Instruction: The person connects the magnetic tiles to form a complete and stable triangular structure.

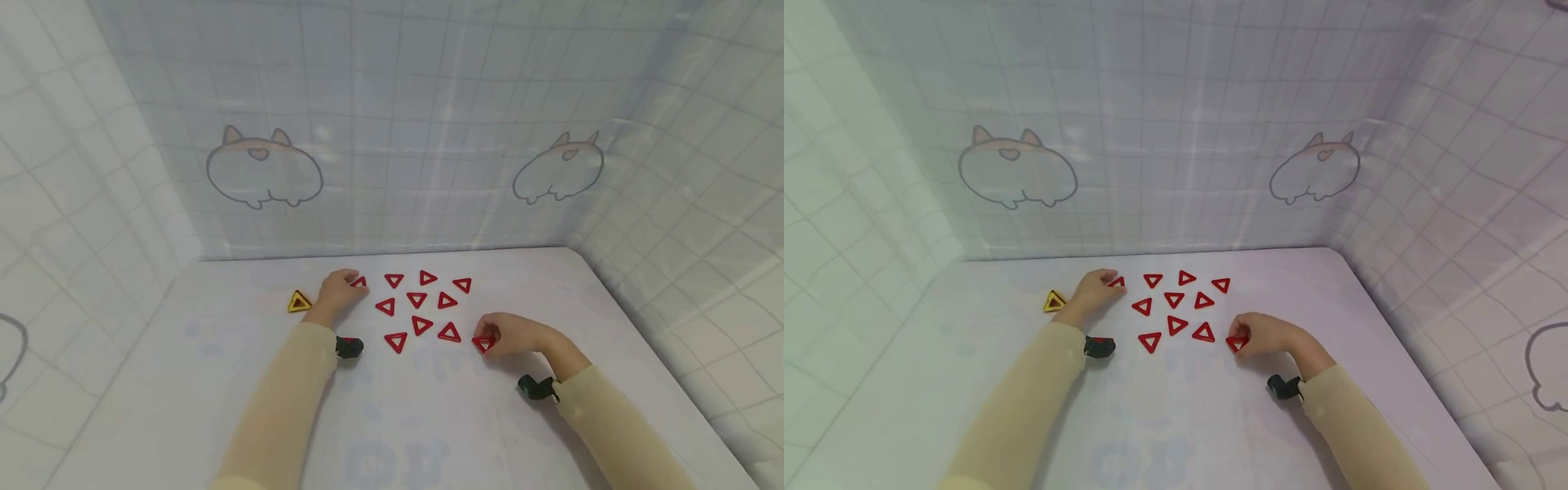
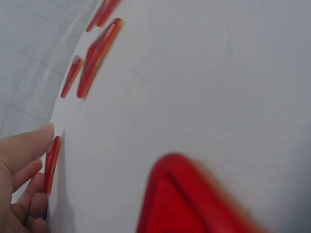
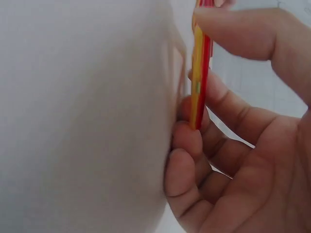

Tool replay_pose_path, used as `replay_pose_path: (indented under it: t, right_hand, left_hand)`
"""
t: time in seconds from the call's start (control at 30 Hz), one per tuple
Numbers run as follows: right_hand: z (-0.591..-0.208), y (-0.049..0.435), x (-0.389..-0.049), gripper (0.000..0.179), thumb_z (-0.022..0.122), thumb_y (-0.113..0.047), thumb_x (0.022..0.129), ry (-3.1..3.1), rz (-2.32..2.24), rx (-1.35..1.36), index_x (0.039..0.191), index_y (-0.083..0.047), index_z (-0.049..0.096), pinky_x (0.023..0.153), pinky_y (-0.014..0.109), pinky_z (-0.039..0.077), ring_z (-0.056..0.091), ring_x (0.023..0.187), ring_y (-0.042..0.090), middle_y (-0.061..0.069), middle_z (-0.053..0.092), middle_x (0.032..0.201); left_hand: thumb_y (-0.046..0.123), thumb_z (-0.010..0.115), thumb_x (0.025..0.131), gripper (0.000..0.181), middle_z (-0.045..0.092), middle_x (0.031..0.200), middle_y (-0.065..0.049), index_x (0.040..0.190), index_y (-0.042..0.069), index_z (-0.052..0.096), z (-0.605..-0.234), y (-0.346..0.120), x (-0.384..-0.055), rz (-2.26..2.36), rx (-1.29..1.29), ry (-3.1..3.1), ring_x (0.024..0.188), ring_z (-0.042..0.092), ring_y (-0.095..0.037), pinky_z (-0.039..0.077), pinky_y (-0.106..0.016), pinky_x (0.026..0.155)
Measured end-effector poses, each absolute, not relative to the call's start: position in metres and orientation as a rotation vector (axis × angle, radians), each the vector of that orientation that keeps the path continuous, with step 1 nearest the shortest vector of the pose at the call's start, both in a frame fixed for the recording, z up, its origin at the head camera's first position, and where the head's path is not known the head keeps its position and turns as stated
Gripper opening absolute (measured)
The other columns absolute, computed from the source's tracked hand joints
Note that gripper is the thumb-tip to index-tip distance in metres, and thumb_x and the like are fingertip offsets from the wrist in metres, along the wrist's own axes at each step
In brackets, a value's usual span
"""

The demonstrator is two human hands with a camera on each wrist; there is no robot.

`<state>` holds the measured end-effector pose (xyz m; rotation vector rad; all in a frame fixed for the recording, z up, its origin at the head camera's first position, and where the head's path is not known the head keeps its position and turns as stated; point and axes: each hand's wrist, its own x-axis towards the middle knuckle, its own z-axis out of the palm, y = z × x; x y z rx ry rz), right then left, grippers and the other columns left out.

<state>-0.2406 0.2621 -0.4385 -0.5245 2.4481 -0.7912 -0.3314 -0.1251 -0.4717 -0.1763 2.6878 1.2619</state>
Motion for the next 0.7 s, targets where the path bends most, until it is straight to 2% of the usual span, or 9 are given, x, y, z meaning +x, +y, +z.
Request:
replay_pose_path:
  t: [0.2,0.47,0.7]
  right_hand:
    - [-0.432,0.255,-0.23,0.03,0.08,-0.007,0.078,2.39,-0.807,-0.596,0.102,-0.012,0.063,0.075,0.034,0.047,0.051,0.088,0.02,0.001,0.058,0.091]
    - [-0.43,0.243,-0.219,0.03,0.081,-0.009,0.078,2.375,-0.816,-0.602,0.101,-0.014,0.062,0.075,0.034,0.048,0.052,0.089,0.02,0.001,0.058,0.092]
    - [-0.433,0.233,-0.213,0.031,0.082,-0.013,0.078,2.374,-0.811,-0.655,0.101,-0.014,0.062,0.071,0.031,0.049,0.054,0.086,0.018,0.0,0.059,0.089]
  left_hand:
    - [0.03,0.075,0.091,0.053,0.052,0.141,-0.013,0.139,0.015,0.058,-0.468,-0.122,-0.331,1.108,-0.182,2.759,0.132,0.041,-0.034,0.036,-0.053,0.108]
    - [0.03,0.074,0.092,0.051,0.055,0.132,-0.012,0.135,0.01,0.057,-0.465,-0.127,-0.326,1.102,-0.156,2.716,0.123,0.049,-0.03,0.044,-0.048,0.104]
    - [0.031,0.073,0.091,0.048,0.058,0.125,-0.01,0.131,0.01,0.056,-0.458,-0.137,-0.316,1.048,-0.064,2.665,0.117,0.05,-0.029,0.044,-0.048,0.103]
